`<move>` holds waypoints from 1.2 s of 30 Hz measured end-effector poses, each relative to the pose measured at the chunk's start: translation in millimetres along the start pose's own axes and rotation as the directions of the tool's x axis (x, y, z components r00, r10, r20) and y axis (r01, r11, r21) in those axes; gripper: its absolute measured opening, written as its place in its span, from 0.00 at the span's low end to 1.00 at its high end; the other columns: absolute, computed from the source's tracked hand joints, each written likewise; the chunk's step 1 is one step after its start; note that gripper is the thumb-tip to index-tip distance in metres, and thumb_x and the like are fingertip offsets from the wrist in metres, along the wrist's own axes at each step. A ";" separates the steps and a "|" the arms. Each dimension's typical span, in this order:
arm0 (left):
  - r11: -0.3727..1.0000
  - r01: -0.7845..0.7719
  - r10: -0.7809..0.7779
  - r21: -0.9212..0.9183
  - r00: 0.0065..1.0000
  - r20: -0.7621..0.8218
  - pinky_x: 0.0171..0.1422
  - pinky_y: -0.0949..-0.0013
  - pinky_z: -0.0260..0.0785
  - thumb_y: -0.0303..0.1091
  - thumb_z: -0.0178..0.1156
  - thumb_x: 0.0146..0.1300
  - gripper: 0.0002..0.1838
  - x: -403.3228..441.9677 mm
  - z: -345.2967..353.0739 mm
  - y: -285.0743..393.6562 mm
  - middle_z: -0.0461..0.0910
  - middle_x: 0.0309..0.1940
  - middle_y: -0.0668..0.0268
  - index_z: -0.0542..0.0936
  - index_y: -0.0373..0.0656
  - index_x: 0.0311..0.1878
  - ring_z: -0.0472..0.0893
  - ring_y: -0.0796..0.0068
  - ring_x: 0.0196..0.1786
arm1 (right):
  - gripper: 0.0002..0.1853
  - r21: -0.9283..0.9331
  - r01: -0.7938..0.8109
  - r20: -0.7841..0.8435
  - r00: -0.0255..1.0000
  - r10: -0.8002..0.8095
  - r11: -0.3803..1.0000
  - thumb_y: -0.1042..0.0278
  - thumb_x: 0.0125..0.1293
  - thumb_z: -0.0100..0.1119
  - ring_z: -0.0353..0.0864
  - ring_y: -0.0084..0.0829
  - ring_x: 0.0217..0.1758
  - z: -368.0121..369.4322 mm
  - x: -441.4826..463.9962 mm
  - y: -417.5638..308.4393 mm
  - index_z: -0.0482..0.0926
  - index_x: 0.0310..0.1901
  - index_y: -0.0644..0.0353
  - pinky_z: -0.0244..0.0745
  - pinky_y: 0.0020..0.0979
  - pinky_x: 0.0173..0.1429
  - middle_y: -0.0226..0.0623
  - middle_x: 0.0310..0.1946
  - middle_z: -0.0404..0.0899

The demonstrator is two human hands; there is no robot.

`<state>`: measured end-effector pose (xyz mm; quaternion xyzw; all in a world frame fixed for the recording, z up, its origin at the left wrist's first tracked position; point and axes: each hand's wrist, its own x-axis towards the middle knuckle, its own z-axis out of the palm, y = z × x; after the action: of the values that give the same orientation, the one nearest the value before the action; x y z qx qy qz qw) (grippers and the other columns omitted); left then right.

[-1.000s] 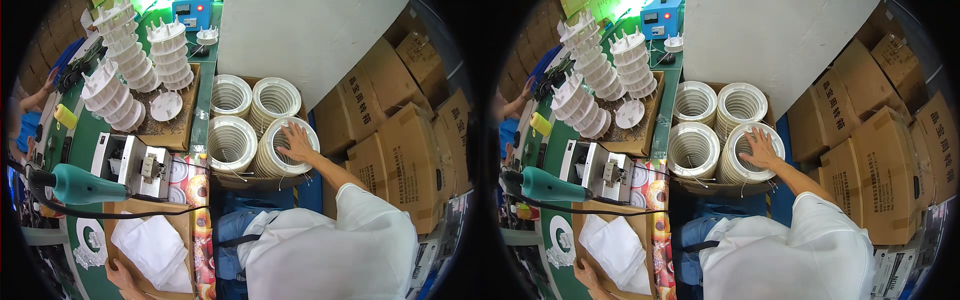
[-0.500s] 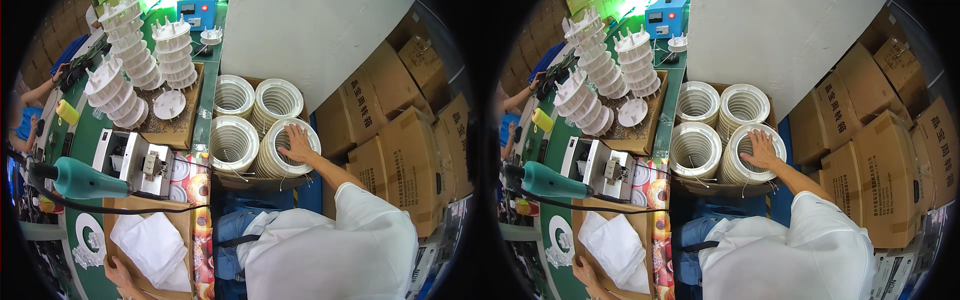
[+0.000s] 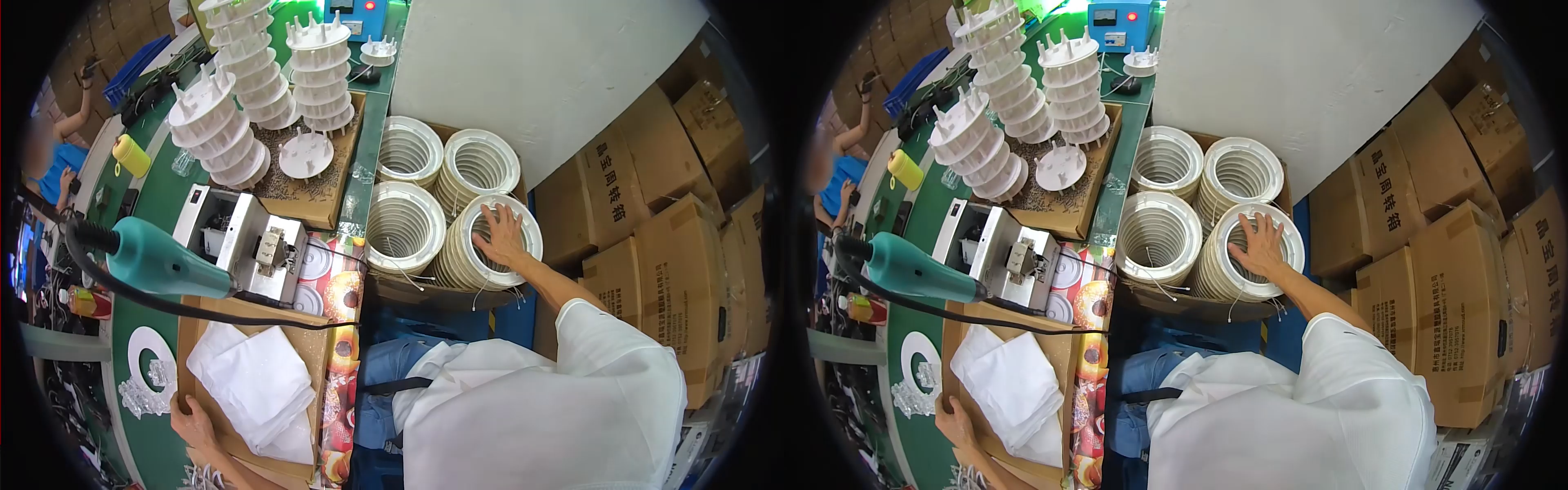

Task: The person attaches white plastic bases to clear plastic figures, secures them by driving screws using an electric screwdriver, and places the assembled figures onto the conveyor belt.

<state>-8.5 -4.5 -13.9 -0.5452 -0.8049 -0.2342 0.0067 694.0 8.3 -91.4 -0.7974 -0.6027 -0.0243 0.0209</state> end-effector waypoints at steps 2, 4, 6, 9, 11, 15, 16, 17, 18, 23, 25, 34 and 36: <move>0.999 -0.023 0.023 -0.030 1.000 -0.005 0.54 0.59 0.70 0.33 0.56 0.58 0.19 2.0 2.0 -0.8 0.80 0.42 0.41 0.78 0.27 0.47 0.80 0.44 0.45 | 0.40 0.027 -0.023 0.032 0.999 0.022 0.999 0.39 0.59 0.54 0.48 0.62 0.71 -7.1 1.3 -3.8 0.58 0.70 0.48 0.40 0.69 0.68 0.56 0.66 0.55; 0.999 -0.023 0.022 -0.049 1.000 -0.007 0.53 0.59 0.70 0.32 0.56 0.58 0.18 4.1 1.6 -0.8 0.80 0.42 0.41 0.78 0.27 0.47 0.80 0.44 0.45 | 0.40 0.039 -0.017 0.031 0.999 0.016 0.999 0.39 0.59 0.55 0.48 0.62 0.71 -7.1 3.0 -2.4 0.58 0.70 0.47 0.40 0.69 0.68 0.55 0.66 0.55; 0.998 -0.016 0.016 -0.067 1.000 0.004 0.53 0.59 0.70 0.32 0.56 0.58 0.18 1.9 2.7 -0.5 0.80 0.42 0.41 0.78 0.27 0.47 0.80 0.44 0.45 | 0.40 0.032 -0.013 0.036 0.999 0.012 0.999 0.39 0.59 0.55 0.49 0.61 0.71 -9.0 0.9 -1.9 0.58 0.70 0.47 0.41 0.69 0.68 0.55 0.66 0.55; 0.999 -0.043 0.043 -0.005 0.999 -0.027 0.53 0.59 0.71 0.32 0.56 0.58 0.18 0.5 -0.4 1.1 0.80 0.42 0.41 0.78 0.27 0.47 0.80 0.45 0.45 | 0.41 0.007 -0.009 0.035 0.999 0.009 1.000 0.38 0.58 0.55 0.49 0.61 0.71 -8.2 -0.2 -2.9 0.58 0.70 0.47 0.41 0.69 0.68 0.55 0.66 0.55; 0.997 0.010 -0.008 -0.075 1.000 0.024 0.53 0.59 0.70 0.32 0.56 0.58 0.18 2.1 -0.7 3.9 0.80 0.42 0.41 0.78 0.27 0.47 0.80 0.45 0.45 | 0.41 0.037 -0.015 0.038 0.999 0.014 0.999 0.38 0.58 0.55 0.48 0.61 0.72 -10.4 0.5 -4.1 0.57 0.71 0.46 0.39 0.68 0.69 0.55 0.67 0.55; 0.999 -0.034 0.034 -0.035 0.999 -0.016 0.53 0.58 0.71 0.33 0.56 0.58 0.18 -0.2 3.6 -1.0 0.81 0.42 0.42 0.78 0.27 0.47 0.80 0.44 0.45 | 0.43 0.039 -0.090 0.108 0.991 0.085 0.995 0.35 0.59 0.52 0.43 0.61 0.74 -15.5 -0.5 -9.6 0.55 0.72 0.48 0.30 0.67 0.71 0.57 0.70 0.52; 0.999 -0.044 0.044 -0.021 0.999 -0.017 0.53 0.58 0.71 0.33 0.56 0.58 0.18 -0.3 3.5 -1.2 0.81 0.41 0.41 0.78 0.27 0.47 0.80 0.44 0.45 | 0.43 0.038 -0.084 0.110 0.991 0.079 0.996 0.35 0.59 0.52 0.43 0.61 0.74 -18.5 -0.1 -14.1 0.55 0.72 0.48 0.30 0.67 0.71 0.57 0.70 0.52; 0.998 -0.057 0.056 -0.007 0.998 -0.022 0.52 0.58 0.71 0.33 0.57 0.58 0.18 1.3 3.0 -0.9 0.80 0.41 0.41 0.78 0.27 0.47 0.80 0.43 0.45 | 0.44 0.028 -0.116 0.129 0.985 0.111 0.993 0.34 0.59 0.51 0.42 0.61 0.75 -22.2 1.3 -20.5 0.54 0.72 0.51 0.28 0.66 0.71 0.58 0.71 0.50; 0.998 -0.056 0.055 -0.004 0.998 -0.029 0.52 0.58 0.71 0.33 0.57 0.58 0.18 2.9 2.2 -0.4 0.80 0.41 0.41 0.78 0.27 0.47 0.80 0.43 0.45 | 0.45 0.020 -0.150 0.146 0.979 0.145 0.988 0.33 0.60 0.50 0.40 0.61 0.75 -24.5 3.5 -26.7 0.54 0.72 0.53 0.26 0.65 0.71 0.58 0.72 0.47; 0.998 -0.056 0.056 -0.034 0.998 -0.001 0.50 0.57 0.72 0.34 0.57 0.58 0.19 0.8 -1.0 4.8 0.81 0.40 0.42 0.78 0.27 0.46 0.81 0.44 0.44 | 0.44 0.029 -0.177 0.040 0.984 0.176 0.984 0.38 0.62 0.51 0.44 0.60 0.74 -13.2 1.6 -41.2 0.55 0.70 0.62 0.33 0.63 0.72 0.59 0.71 0.49; 0.998 0.014 -0.009 -0.060 0.997 0.074 0.47 0.56 0.73 0.34 0.57 0.58 0.15 1.3 -6.2 10.2 0.82 0.36 0.45 0.80 0.32 0.42 0.81 0.46 0.41 | 0.36 0.047 -0.014 -0.115 0.993 0.019 0.999 0.49 0.59 0.58 0.58 0.58 0.68 3.4 4.4 -27.4 0.65 0.63 0.68 0.47 0.58 0.69 0.60 0.63 0.63; 0.995 0.079 -0.080 -0.053 0.997 -0.017 0.46 0.57 0.73 0.38 0.57 0.52 0.16 1.0 -3.4 12.2 0.82 0.35 0.49 0.82 0.39 0.40 0.82 0.50 0.39 | 0.37 -0.178 0.106 -0.053 0.992 -0.117 0.978 0.45 0.68 0.49 0.50 0.52 0.74 32.9 2.2 24.9 0.57 0.69 0.64 0.43 0.48 0.75 0.53 0.69 0.57; 0.998 0.061 -0.063 -0.028 0.996 -0.063 0.45 0.55 0.74 0.37 0.56 0.49 0.15 0.8 0.1 8.4 0.81 0.34 0.49 0.82 0.40 0.39 0.81 0.49 0.38 | 0.32 -0.162 0.168 -0.106 0.977 -0.186 0.972 0.51 0.69 0.50 0.56 0.53 0.71 33.1 3.6 24.4 0.60 0.67 0.66 0.49 0.46 0.74 0.54 0.67 0.61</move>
<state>-1.4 -1.3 -10.7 -0.5123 -0.8177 -0.2621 0.0179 718.9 7.2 -124.4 -0.7367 -0.6655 -0.1202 -0.0060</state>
